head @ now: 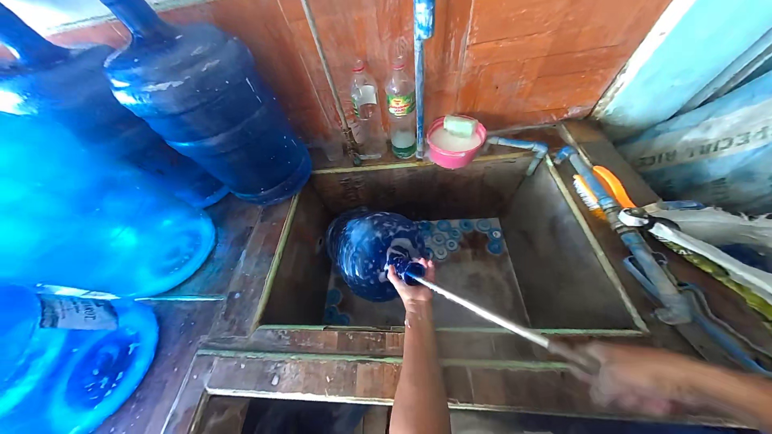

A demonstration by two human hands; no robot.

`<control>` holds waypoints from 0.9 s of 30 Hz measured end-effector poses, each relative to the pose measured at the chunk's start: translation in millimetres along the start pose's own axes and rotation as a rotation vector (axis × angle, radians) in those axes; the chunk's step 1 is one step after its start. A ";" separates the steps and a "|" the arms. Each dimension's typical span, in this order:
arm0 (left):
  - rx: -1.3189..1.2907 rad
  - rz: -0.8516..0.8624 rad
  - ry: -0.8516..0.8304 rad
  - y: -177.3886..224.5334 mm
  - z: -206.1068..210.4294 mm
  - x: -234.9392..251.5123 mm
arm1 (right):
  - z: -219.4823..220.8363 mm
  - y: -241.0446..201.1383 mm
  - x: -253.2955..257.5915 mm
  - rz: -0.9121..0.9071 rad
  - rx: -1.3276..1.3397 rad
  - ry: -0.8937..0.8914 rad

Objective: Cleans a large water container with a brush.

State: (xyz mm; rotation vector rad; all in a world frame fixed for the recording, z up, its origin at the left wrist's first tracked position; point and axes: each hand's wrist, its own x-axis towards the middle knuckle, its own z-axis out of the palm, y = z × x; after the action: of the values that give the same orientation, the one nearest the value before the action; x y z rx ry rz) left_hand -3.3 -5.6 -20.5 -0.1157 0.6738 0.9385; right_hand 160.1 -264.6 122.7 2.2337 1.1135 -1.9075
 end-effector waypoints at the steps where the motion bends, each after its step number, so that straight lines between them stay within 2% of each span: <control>1: 0.097 -0.053 0.052 -2.1 -3.7 0.8 | -18.9 -9.2 -1.5 0.066 -0.352 0.230; 3: 0.276 -0.180 0.178 -5.0 -1.1 -1.2 | -31.6 -20.8 -2.7 0.119 -0.726 0.521; 4: 0.315 -0.203 0.228 -8.6 4.0 -1.2 | -29.3 -28.1 -1.7 0.141 -0.732 0.497; 6: 0.269 -0.155 0.227 -10.0 11.8 -3.5 | -8.4 -34.4 10.1 0.103 -0.445 0.283; 7: 0.190 -0.114 0.175 -7.8 12.6 -4.6 | 6.2 -25.9 18.5 0.003 -0.153 0.161; 8: 0.092 -0.069 0.107 -5.2 12.5 -4.3 | 18.8 -22.1 24.3 -0.042 0.215 -0.038; 9: -0.008 -0.038 0.026 -3.1 10.7 -3.6 | 25.8 -21.8 26.9 -0.042 0.463 -0.206; 10: -0.075 -0.025 -0.032 -2.1 8.4 -2.7 | 22.6 -24.5 26.4 -0.024 0.464 -0.217; 11: -0.066 -0.028 -0.026 -2.4 5.3 -2.3 | 9.7 -28.7 22.8 0.011 0.218 -0.088; 13: 0.140 -0.114 0.090 -7.8 -0.9 0.4 | -22.8 -31.9 14.1 0.150 -0.447 0.258; 15: 0.294 -0.198 0.192 -13.3 5.7 0.9 | -36.3 -12.8 8.9 0.130 -0.723 0.509; 16: 0.328 -0.190 0.236 -17.5 9.9 0.4 | -30.4 -7.3 8.0 0.107 -0.692 0.508; 18: 0.273 -0.119 0.202 -18.0 14.3 -2.4 | -1.3 -10.8 10.8 0.105 -0.331 0.254; 20: 0.113 -0.033 0.036 -11.4 11.9 -1.2 | 29.5 -0.5 17.0 -0.025 0.216 -0.035; 21: 0.038 -0.007 -0.032 -7.1 9.7 0.6 | 31.7 2.8 17.5 -0.045 0.335 -0.117; 22: 0.009 -0.007 -0.031 -3.4 6.7 0.1 | 21.5 6.6 13.8 -0.038 0.223 -0.065; 23: 0.044 -0.033 0.045 -1.7 3.5 -1.7 | 1.3 12.1 5.0 0.013 -0.048 0.069; 25: 0.238 -0.146 0.221 -2.7 0.6 -4.5 | -30.5 39.1 -21.4 0.067 -0.566 0.423; 26: 0.307 -0.172 0.273 -5.6 3.1 -4.6 | -34.3 62.9 -28.1 0.001 -0.698 0.609; 27: 0.340 -0.165 0.289 -10.1 6.5 -4.3 | -29.3 77.0 -33.0 -0.031 -0.689 0.661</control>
State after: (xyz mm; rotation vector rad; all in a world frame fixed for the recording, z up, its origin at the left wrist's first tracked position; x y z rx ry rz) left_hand 6.0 -12.3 -14.7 -0.0041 1.0654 0.6427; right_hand 223.8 -326.2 125.7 2.4021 1.5447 -0.5735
